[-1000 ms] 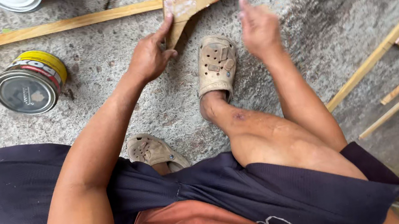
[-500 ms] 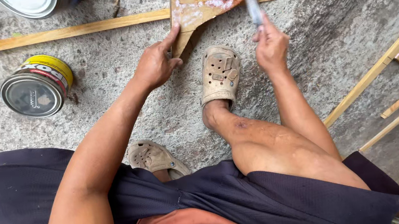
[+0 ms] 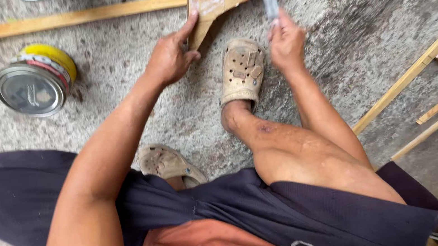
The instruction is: The person sits on the workshop floor and uses a knife to spread pink wood filler from a can onto small wooden frame pieces. They scoop filler, apply it to joints and edges of the pieces, and add more filler from the can as they work.
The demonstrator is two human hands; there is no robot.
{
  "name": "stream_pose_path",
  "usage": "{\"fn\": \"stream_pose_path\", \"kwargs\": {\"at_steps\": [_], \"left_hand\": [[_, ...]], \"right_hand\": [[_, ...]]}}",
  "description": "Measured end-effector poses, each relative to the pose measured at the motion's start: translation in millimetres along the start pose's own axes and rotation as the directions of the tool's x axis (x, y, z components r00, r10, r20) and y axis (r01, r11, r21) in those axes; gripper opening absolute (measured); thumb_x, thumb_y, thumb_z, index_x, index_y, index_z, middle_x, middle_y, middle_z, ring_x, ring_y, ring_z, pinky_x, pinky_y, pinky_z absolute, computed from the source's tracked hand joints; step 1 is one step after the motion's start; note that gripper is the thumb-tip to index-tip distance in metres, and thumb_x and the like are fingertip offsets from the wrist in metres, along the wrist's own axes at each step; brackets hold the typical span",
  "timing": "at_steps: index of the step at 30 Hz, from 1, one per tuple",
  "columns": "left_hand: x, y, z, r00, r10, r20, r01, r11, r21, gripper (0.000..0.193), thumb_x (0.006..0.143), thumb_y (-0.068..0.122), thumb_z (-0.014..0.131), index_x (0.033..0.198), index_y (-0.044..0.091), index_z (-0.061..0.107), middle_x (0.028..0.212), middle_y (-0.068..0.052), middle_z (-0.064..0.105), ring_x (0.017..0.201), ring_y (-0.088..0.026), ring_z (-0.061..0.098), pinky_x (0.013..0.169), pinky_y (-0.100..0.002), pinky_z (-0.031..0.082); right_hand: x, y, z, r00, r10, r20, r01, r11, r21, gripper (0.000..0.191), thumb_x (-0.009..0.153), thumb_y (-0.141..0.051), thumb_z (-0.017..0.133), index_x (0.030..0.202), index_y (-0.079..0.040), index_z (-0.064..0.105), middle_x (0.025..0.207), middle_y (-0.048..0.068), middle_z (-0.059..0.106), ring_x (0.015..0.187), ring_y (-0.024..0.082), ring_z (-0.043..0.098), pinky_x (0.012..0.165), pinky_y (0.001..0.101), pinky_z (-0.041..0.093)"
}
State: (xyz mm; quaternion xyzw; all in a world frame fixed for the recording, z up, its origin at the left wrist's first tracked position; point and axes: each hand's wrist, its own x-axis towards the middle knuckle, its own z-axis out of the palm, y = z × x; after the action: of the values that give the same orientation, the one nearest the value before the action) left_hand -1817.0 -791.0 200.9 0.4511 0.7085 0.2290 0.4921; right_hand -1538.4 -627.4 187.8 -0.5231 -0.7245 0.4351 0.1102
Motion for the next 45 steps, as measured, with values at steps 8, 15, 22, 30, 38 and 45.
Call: {"fn": "stream_pose_path", "kwargs": {"at_steps": [8,15,22,30,38,45], "left_hand": [[-0.2,-0.4,0.0,1.0,0.0,0.005,0.0,0.999,0.037,0.097,0.087,0.023,0.086,0.161,0.036,0.026,0.119,-0.023,0.07,0.107,-0.039,0.069,0.096,-0.048,0.053],[1.8,-1.1,3.0,1.0,-0.023,-0.003,0.023,1.0,0.01,0.096,0.086,0.021,0.084,0.162,0.037,0.029,0.12,-0.021,0.071,0.107,-0.036,0.071,0.098,-0.046,0.055],[-0.4,-2.7,2.2,0.998,0.037,-0.048,-0.038,0.999,-0.026,0.096,0.084,0.016,0.085,0.161,0.033,0.032,0.128,-0.022,0.069,0.111,-0.043,0.068,0.096,-0.047,0.054],[-5.2,-1.4,1.5,0.997,0.045,-0.06,-0.049,0.997,-0.056,0.098,0.083,0.014,0.085,0.161,0.036,0.029,0.127,-0.024,0.069,0.111,-0.044,0.067,0.096,-0.046,0.053],[0.6,1.7,2.9,0.989,-0.133,0.062,0.134,0.991,-0.005,0.094,0.088,0.025,0.081,0.16,0.047,0.025,0.125,-0.017,0.072,0.113,-0.034,0.071,0.102,-0.043,0.054],[-5.5,9.1,6.8,0.99,-0.135,0.032,0.137,0.988,-0.07,0.1,0.086,0.023,0.083,0.161,0.043,0.02,0.119,-0.021,0.07,0.109,-0.036,0.071,0.099,-0.044,0.055]], "right_hand": [[25.0,-46.1,-43.4,0.972,-0.23,-0.037,0.217,0.95,-0.223,0.028,0.115,-0.01,0.055,0.142,-0.013,0.064,0.104,0.011,0.071,0.089,0.016,0.068,0.075,0.0299,0.062],[17.5,-64.9,-49.3,0.984,-0.117,0.133,0.175,0.775,-0.608,0.03,0.106,-0.014,0.065,0.134,-0.015,0.074,0.084,0.017,0.06,0.072,0.027,0.057,0.063,0.0464,0.05],[15.5,-53.9,-50.2,0.993,-0.07,0.097,0.095,0.954,-0.286,0.032,0.106,-0.012,0.062,0.137,-0.014,0.072,0.087,0.009,0.065,0.078,0.02,0.061,0.074,0.0372,0.052],[24.1,-17.2,-24.7,0.97,-0.238,0.037,0.241,0.95,-0.199,0.035,0.108,-0.007,0.065,0.142,0.0,0.067,0.091,0.012,0.063,0.082,0.021,0.06,0.077,0.0336,0.051],[33.3,0.0,-33.5,0.987,-0.148,0.071,0.152,0.672,-0.724,0.039,0.109,-0.005,0.054,0.148,-0.009,0.061,0.092,0.008,0.062,0.071,0.02,0.06,0.053,0.0374,0.049],[20.5,-12.1,-36.8,0.937,-0.344,0.052,0.302,0.729,-0.615,0.063,0.094,0.016,0.053,0.143,-0.019,0.069,0.118,0.011,0.068,0.081,0.021,0.068,0.06,0.0317,0.058]]}}
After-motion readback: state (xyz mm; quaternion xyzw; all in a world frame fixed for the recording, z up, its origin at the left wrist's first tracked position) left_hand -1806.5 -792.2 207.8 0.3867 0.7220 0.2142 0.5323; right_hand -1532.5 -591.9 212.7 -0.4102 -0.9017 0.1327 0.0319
